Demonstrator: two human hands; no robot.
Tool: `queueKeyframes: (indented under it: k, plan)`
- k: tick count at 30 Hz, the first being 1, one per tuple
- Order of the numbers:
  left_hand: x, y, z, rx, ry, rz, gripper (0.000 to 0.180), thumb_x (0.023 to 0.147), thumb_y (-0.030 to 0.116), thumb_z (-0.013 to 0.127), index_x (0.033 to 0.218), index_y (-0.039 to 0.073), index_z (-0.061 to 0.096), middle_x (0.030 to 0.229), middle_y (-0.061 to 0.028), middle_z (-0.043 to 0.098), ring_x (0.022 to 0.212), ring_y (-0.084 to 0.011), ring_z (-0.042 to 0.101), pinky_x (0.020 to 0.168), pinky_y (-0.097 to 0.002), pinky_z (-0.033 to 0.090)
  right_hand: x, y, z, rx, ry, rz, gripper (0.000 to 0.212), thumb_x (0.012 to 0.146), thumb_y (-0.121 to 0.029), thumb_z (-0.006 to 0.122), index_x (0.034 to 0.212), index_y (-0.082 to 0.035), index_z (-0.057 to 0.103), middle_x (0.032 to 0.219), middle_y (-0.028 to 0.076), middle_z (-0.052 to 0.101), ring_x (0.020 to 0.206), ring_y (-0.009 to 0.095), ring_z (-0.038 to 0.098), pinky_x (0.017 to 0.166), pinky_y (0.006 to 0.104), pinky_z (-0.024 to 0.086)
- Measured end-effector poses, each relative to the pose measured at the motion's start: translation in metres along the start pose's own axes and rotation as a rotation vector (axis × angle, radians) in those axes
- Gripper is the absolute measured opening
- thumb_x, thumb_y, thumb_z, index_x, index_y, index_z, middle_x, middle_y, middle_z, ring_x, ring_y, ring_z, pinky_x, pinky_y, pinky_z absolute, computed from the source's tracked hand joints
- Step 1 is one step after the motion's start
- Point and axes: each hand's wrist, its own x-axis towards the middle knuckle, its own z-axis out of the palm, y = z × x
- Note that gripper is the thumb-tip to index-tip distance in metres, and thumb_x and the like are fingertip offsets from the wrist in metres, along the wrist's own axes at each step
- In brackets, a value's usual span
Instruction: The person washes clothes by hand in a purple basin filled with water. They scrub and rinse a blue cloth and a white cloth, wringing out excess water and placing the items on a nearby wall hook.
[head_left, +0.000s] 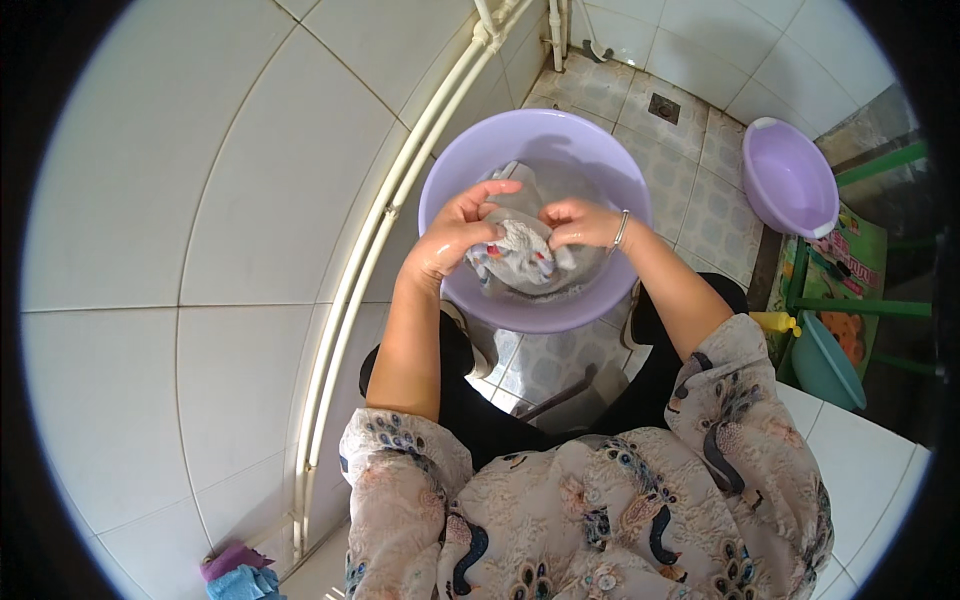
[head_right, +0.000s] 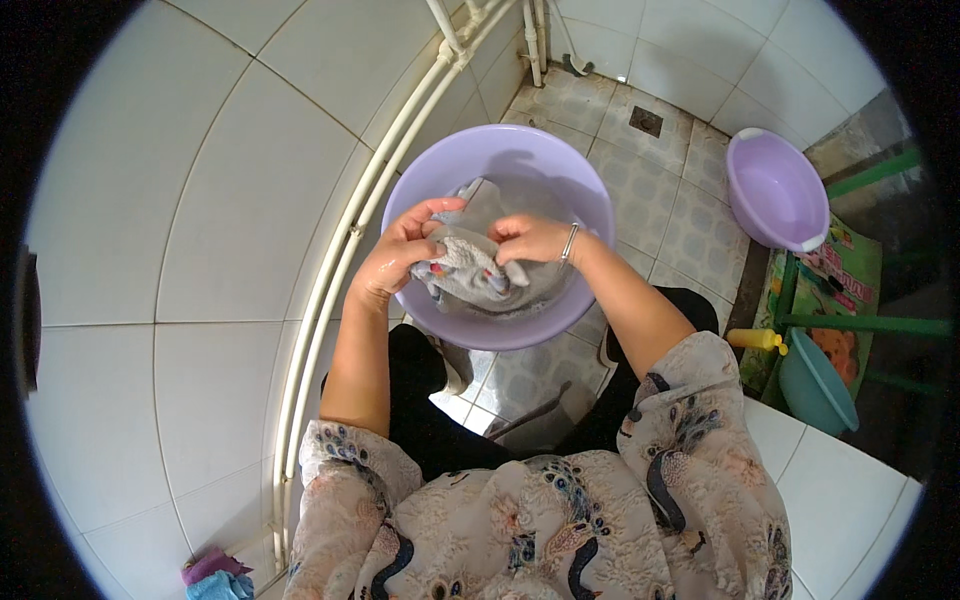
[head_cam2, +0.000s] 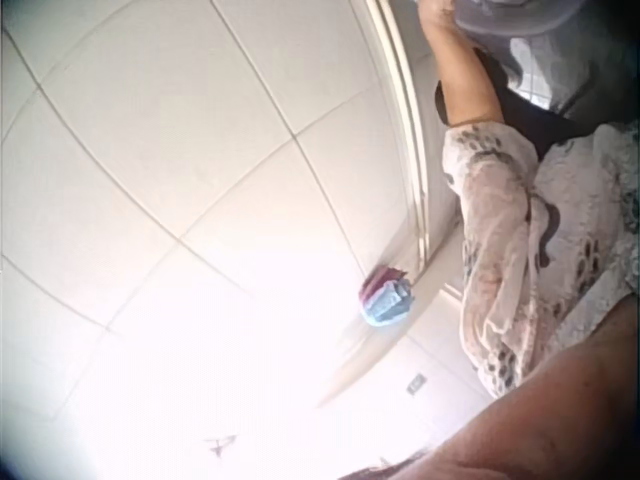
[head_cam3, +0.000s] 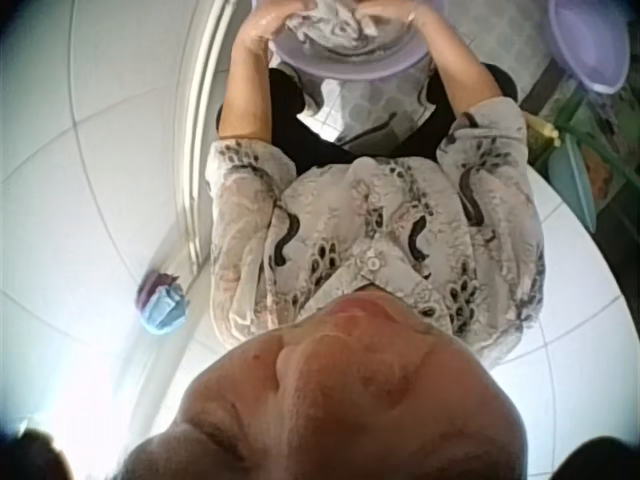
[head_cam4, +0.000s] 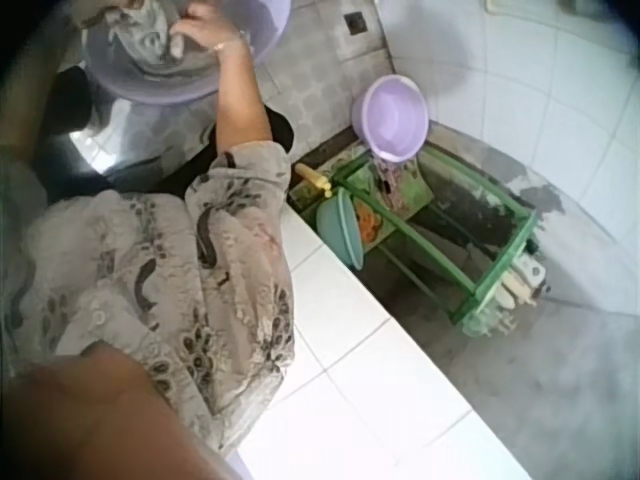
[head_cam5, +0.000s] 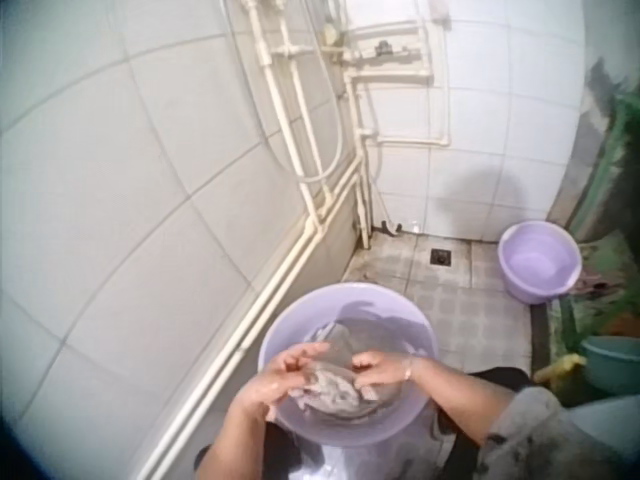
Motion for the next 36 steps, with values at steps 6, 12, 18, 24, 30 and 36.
queueKeyframes:
  k: [6, 12, 18, 24, 30, 36]
  plan:
    - [-0.002, -0.024, -0.012, 0.113, 0.114, -0.042, 0.052, 0.070, -0.004, 0.052, 0.122, 0.004, 0.048, 0.083, -0.0037, 0.061, 0.071, -0.0086, 0.056, 0.064, -0.0209, 0.046, -0.006, 0.010, -0.005, 0.048, 0.197, -0.070, 0.018, 0.087, -0.015, 0.055, 0.100, -0.002, 0.059, 0.086, -0.002, 0.059, 0.083, 0.005, 0.051, 0.075, 0.0213, 0.041]
    - [0.008, -0.054, -0.021, 0.497, 0.258, -0.103, 0.022, 0.076, 0.000, 0.052, 0.094, 0.000, 0.063, 0.081, -0.0018, 0.061, 0.068, -0.0081, 0.055, 0.056, -0.0217, 0.044, -0.011, 0.005, -0.018, 0.074, 0.406, -0.145, 0.017, 0.090, -0.017, 0.053, 0.098, -0.002, 0.058, 0.089, -0.001, 0.059, 0.082, 0.007, 0.053, 0.077, 0.0223, 0.043]
    - [0.027, -0.082, -0.052, 0.531, 0.612, 0.043, 0.015, 0.081, 0.012, 0.053, 0.087, 0.001, 0.061, 0.072, -0.0049, 0.061, 0.063, -0.0125, 0.055, 0.057, -0.0240, 0.044, 0.009, -0.013, -0.035, 0.419, 0.733, -0.248, 0.021, 0.089, -0.018, 0.054, 0.100, -0.001, 0.058, 0.089, 0.000, 0.059, 0.083, 0.009, 0.053, 0.077, 0.0226, 0.042]
    - [0.042, -0.082, -0.051, -0.091, 0.796, -0.038, 0.018, 0.089, 0.018, 0.050, 0.090, 0.001, 0.057, 0.073, -0.0049, 0.058, 0.056, -0.0134, 0.053, 0.047, -0.0260, 0.044, 0.089, 0.040, -0.064, -0.338, 0.782, -0.075, 0.032, 0.078, -0.018, 0.062, 0.107, -0.004, 0.059, 0.096, 0.012, 0.063, 0.087, 0.019, 0.060, 0.077, 0.0296, 0.046]
    - [0.047, -0.107, -0.066, 0.106, 0.765, -0.117, 0.020, 0.072, 0.014, 0.065, 0.082, -0.002, 0.062, 0.071, -0.0099, 0.061, 0.062, -0.0194, 0.058, 0.058, -0.0318, 0.046, 0.132, 0.080, -0.039, -0.996, 0.584, 0.061, 0.035, 0.081, -0.027, 0.057, 0.114, -0.012, 0.058, 0.119, 0.014, 0.055, 0.107, 0.031, 0.052, 0.093, 0.0388, 0.039]
    - [0.042, -0.123, -0.068, 0.591, 0.645, -0.142, 0.018, 0.072, 0.008, 0.061, 0.086, -0.004, 0.063, 0.069, -0.0072, 0.062, 0.057, -0.0142, 0.057, 0.051, -0.0289, 0.045, 0.115, 0.064, -0.019, -0.915, 0.178, 0.447, 0.042, 0.082, -0.039, 0.050, 0.112, -0.011, 0.059, 0.116, 0.013, 0.057, 0.107, 0.030, 0.053, 0.091, 0.0376, 0.040]
